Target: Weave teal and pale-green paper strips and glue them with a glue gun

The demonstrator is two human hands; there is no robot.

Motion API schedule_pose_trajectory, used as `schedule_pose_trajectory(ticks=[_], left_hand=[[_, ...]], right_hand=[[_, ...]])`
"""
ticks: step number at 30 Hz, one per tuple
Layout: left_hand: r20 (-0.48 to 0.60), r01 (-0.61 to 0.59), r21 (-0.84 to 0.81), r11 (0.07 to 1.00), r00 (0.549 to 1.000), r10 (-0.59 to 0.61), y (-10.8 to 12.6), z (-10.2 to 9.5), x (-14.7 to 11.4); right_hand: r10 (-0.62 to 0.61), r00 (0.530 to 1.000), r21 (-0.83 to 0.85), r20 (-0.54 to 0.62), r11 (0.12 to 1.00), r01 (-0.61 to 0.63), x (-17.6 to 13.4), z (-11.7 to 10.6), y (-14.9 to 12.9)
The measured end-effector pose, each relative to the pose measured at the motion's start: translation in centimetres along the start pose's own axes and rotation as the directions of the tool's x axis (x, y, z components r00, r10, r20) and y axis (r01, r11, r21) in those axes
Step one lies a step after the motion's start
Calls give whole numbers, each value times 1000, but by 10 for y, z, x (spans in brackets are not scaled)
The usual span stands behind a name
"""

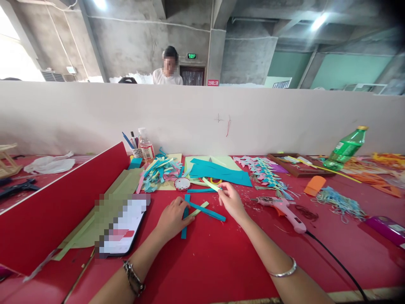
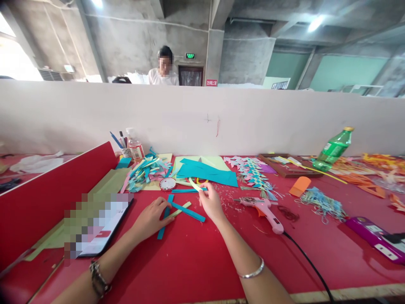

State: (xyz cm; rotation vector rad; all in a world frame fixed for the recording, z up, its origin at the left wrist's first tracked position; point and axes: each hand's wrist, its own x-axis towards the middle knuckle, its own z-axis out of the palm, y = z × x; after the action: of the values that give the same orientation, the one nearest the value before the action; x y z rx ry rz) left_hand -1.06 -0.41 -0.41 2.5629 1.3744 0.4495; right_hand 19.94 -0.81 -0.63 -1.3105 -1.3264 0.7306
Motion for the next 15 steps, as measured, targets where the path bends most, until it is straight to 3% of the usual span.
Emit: schedule_pose_trajectory(ticks=[6,11,15], left_hand=[[18,23,-56,998,1000,-22,-5,4,0],[94,49,-130,990,995,-37,-5,5,2],[130,74,-91,993,990,-61,-2,4,2]], right_hand=[[-93,995,-206,-38,975,84,-1,-3,0],[-163,971,-290,174,934,209,-7,0,-3],[-297,875,-264,382,873,411,-13,3,-13]])
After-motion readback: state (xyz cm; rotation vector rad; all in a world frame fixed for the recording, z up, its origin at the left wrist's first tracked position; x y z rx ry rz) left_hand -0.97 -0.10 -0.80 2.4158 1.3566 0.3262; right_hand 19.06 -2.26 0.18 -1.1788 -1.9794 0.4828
